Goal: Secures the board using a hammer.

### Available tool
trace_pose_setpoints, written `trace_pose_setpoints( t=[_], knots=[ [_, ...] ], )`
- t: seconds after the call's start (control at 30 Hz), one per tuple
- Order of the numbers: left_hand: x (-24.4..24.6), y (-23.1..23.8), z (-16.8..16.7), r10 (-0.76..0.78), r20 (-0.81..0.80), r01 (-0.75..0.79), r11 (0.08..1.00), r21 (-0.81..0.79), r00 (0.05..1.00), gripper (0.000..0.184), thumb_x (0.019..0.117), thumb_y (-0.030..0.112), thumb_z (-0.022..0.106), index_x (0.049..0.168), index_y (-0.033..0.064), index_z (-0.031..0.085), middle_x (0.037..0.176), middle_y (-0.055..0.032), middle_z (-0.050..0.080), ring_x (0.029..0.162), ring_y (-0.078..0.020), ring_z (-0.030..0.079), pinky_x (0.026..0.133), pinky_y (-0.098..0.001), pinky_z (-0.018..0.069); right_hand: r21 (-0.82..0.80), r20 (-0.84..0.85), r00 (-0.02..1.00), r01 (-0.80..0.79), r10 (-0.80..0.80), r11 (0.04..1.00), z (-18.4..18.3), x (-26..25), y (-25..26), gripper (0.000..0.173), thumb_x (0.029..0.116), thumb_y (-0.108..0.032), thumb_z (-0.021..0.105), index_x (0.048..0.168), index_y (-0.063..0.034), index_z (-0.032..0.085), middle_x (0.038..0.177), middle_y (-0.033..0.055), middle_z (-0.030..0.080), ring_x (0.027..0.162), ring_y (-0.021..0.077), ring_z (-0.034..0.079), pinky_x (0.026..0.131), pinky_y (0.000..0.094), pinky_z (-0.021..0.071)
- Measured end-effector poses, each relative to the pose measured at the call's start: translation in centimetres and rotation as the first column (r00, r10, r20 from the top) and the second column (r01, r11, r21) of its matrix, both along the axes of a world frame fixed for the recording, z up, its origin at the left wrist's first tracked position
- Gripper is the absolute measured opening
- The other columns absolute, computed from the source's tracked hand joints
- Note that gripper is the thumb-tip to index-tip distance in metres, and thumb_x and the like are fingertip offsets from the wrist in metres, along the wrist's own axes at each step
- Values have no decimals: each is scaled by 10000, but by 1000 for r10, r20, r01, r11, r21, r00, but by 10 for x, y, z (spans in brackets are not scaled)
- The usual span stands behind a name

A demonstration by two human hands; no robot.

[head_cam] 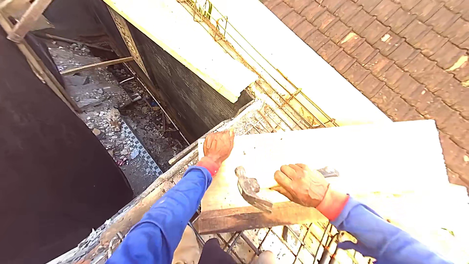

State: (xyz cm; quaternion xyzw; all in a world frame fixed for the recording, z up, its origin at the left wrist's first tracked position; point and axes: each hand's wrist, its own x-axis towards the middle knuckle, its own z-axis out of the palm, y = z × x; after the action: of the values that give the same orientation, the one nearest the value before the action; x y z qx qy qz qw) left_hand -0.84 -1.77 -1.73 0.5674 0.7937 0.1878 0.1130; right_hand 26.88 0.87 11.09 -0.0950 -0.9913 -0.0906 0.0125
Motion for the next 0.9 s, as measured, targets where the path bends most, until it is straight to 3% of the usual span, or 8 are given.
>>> trace_pose_setpoints(
  t=[0.2,0.27,0.33,0.47,0.57,0.67,0.77,0.9],
  knots=[
    [-1,-1,-1,13,14,-13,1000,12,1000,626,1113,430,233,912,75,707,867,-149,721,897,-347,715,780,-547,555,3,76,996,39,-40,999,-9,17,-6,459,1079,-465,409,955,-90,642,705,57,590,594,239,643,502,380,544],
    [1,-1,-1,15,-3,-15,1000,19,1000,631,1112,437,228,887,80,697,854,-141,717,885,-339,717,761,-540,560,25,183,981,-63,57,998,-3,9,-8,281,1070,-320,470,1073,-89,630,776,89,607,647,274,648,539,404,551],
    [2,0,-1,7,-22,-7,1000,19,1000,618,1111,433,240,885,80,695,857,-141,717,891,-336,715,765,-538,557,-5,280,955,103,-98,995,4,-5,-2,155,1005,-143,568,1125,-72,635,809,155,652,692,341,690,587,471,582],
    [-1,-5,1,15,-13,-15,1000,16,1000,613,1109,427,251,883,80,703,850,-138,717,884,-336,718,756,-534,566,-24,55,874,485,-484,874,10,-14,24,464,1077,-476,425,1043,-83,670,771,96,629,652,280,689,549,443,585],
    [2,2,1,12,-33,-12,1000,2,999,631,1114,429,227,889,72,696,855,-139,717,896,-330,717,783,-515,560,7,-42,907,420,-420,907,32,-9,20,467,1069,-517,383,973,-146,650,692,21,571,558,209,631,458,374,527],
    [2,-2,-4,15,-31,-15,1000,24,999,615,1112,418,245,882,77,700,845,-140,717,885,-338,716,778,-527,561,161,157,886,413,-436,896,73,-33,3,382,1064,-450,460,923,-149,647,707,46,573,615,247,634,495,384,505],
    [4,-2,-7,26,-42,-24,999,45,999,618,1112,426,241,890,76,700,853,-139,718,891,-340,714,786,-531,556,246,534,635,515,-558,821,116,-94,-14,214,1031,-225,528,966,-98,686,795,102,662,730,298,683,580,439,525],
    [3,-2,-7,29,-47,-25,996,86,998,602,1109,412,249,925,86,721,879,-129,731,912,-322,719,823,-512,559,316,775,353,501,-524,805,97,-164,-18,160,976,-52,566,1044,31,685,967,212,666,896,378,678,713,515,545]
  ],
)
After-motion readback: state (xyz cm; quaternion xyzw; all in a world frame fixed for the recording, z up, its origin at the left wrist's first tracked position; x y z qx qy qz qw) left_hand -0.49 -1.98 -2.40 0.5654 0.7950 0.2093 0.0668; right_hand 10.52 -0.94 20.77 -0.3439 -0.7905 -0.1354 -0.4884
